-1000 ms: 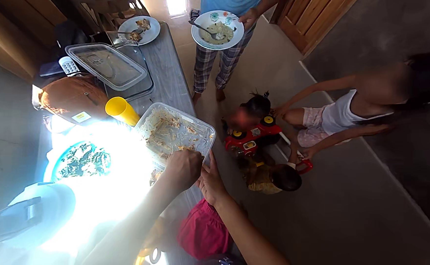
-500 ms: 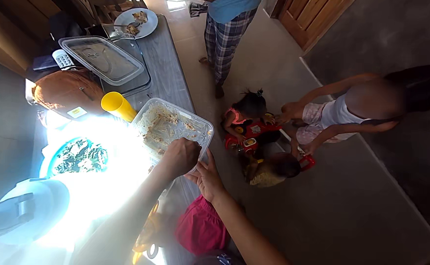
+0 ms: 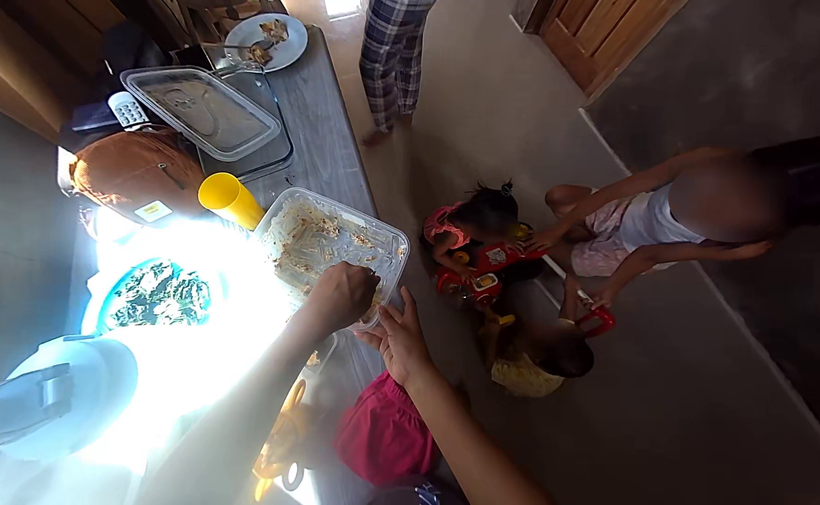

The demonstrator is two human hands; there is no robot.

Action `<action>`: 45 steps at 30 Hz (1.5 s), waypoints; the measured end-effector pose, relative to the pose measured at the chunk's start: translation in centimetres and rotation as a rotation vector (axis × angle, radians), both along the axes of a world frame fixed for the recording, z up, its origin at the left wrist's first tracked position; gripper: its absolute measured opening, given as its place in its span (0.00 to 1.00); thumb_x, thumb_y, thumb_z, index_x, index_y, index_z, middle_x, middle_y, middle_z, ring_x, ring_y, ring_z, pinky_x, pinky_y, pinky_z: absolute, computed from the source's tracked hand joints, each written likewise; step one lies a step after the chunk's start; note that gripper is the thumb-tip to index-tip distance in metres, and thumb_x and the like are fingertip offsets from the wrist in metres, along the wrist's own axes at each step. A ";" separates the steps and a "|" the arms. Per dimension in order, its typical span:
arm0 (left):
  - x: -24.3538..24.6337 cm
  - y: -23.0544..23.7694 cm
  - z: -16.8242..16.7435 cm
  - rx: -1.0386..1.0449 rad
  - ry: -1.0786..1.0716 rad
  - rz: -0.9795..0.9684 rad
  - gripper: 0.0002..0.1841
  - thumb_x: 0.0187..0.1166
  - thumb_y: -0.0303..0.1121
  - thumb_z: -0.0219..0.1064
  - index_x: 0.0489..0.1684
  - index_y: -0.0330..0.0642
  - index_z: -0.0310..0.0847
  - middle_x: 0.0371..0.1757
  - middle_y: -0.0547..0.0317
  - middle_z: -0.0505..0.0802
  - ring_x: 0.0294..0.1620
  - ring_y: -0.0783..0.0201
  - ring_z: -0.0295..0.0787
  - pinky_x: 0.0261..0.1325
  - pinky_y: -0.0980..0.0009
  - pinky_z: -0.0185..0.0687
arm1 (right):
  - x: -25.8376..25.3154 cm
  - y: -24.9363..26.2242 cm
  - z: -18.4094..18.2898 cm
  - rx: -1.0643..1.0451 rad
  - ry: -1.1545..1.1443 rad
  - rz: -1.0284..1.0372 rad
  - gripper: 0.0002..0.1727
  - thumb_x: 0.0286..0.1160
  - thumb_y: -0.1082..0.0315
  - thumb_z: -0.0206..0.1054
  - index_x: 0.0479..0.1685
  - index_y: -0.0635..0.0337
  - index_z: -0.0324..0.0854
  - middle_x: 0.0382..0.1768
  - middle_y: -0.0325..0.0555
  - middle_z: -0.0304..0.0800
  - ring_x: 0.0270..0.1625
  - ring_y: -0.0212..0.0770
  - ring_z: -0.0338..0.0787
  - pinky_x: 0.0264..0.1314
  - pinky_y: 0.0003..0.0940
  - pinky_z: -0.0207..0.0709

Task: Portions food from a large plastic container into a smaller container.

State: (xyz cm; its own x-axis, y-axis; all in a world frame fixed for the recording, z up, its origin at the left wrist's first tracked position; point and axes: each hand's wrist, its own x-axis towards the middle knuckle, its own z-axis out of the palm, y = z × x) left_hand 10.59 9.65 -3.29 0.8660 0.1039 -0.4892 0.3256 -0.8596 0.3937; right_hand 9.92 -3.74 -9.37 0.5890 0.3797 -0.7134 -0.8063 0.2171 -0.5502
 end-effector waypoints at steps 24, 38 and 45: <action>-1.6 6.8 -2.6 -0.699 0.001 0.501 0.18 0.96 0.34 0.48 0.47 0.32 0.83 0.33 0.57 0.95 0.31 0.71 0.94 0.40 0.75 0.89 | -0.1 -0.2 -0.4 0.029 -0.082 0.104 0.36 0.91 0.76 0.49 0.94 0.46 0.40 0.79 0.65 0.64 0.55 0.53 0.90 0.50 0.44 0.88; -5.0 2.5 1.4 -0.072 -0.299 0.219 0.18 0.92 0.33 0.53 0.49 0.30 0.89 0.45 0.41 0.95 0.48 0.48 0.95 0.62 0.47 0.84 | 0.1 -0.2 -0.1 0.007 -0.070 0.112 0.36 0.91 0.76 0.50 0.94 0.44 0.40 0.81 0.65 0.63 0.53 0.51 0.91 0.48 0.40 0.88; -4.3 2.3 1.2 -0.049 -0.126 0.181 0.21 0.94 0.36 0.49 0.49 0.31 0.89 0.47 0.42 0.95 0.51 0.50 0.94 0.64 0.48 0.82 | 0.0 -0.2 -0.1 0.014 -0.076 0.108 0.36 0.91 0.76 0.50 0.94 0.44 0.41 0.80 0.65 0.63 0.52 0.51 0.91 0.47 0.41 0.88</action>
